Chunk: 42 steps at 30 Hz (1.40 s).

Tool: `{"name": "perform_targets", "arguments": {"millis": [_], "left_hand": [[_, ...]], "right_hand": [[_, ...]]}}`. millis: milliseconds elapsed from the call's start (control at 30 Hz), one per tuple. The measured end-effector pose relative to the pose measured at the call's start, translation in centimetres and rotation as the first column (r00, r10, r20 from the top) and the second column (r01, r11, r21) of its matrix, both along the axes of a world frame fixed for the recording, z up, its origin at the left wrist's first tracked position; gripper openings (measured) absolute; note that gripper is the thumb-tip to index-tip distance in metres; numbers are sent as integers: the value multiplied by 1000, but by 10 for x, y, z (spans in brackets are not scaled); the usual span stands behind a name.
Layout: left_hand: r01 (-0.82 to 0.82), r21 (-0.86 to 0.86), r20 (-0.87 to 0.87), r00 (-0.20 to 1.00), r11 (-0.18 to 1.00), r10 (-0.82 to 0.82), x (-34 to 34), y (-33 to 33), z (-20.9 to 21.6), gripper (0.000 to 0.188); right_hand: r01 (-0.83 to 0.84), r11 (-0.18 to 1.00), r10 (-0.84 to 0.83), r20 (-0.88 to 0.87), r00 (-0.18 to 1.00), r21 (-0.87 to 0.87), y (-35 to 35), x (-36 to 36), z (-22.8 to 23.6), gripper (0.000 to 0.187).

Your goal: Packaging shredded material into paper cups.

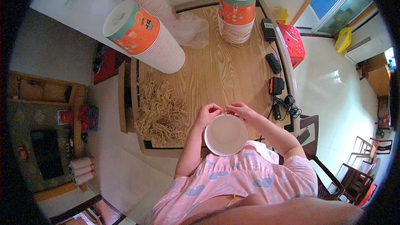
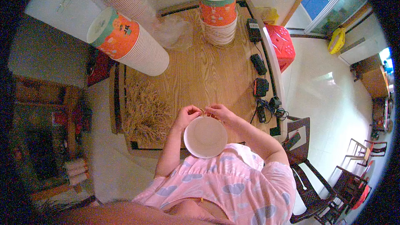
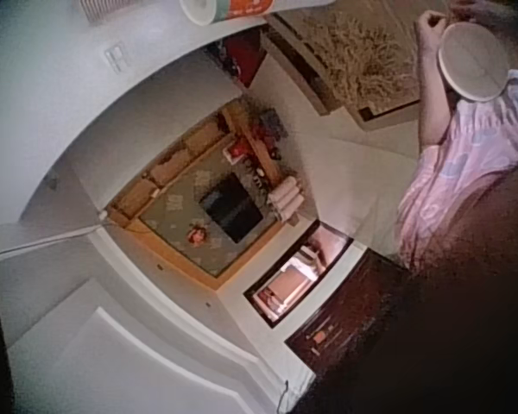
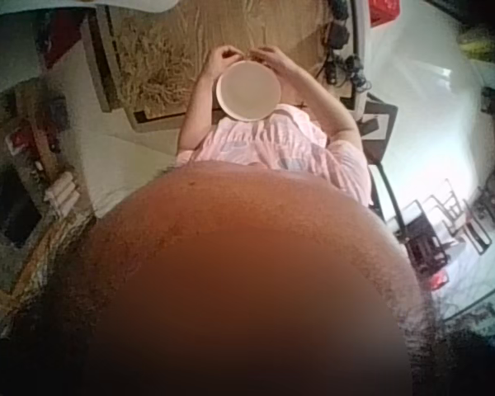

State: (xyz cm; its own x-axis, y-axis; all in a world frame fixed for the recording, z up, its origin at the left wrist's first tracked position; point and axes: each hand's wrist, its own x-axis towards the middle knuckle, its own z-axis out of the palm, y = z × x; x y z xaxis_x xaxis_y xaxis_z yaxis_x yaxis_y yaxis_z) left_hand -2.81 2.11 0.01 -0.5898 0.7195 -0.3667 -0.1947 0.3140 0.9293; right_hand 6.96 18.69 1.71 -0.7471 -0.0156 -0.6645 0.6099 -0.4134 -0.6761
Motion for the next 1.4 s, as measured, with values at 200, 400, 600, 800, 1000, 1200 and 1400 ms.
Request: {"name": "perform_targets", "arguments": {"millis": [200,400,600,800,1000,1200,1400], "left_hand": [[11,8,-77,997,1000,-10,-1,2,4,4],[23,-37,-202,979,999,-30,-2,5,7,4],[42,-125,-373,924,991,-86,-2,0,-6,6],[114,41,6,993,993,-114,-4,5,14,8],[128,79,113,984,989,-137,0,0,69,7],[146,76,-57,988,986,-142,11,-10,87,9],[92,70,-133,988,993,-82,25,-12,83,9]], "right_hand": [[-175,984,175,1,984,35,5,-7,2,19],[-279,960,278,-64,958,-8,15,-10,-21,14],[-465,885,455,-172,874,-20,25,-14,-40,12],[-402,915,402,-217,890,44,22,-3,-40,14],[-319,874,415,-222,882,367,15,2,32,16],[-259,811,460,-299,836,524,7,11,66,12],[-196,842,394,-322,861,503,0,18,74,12]]}}
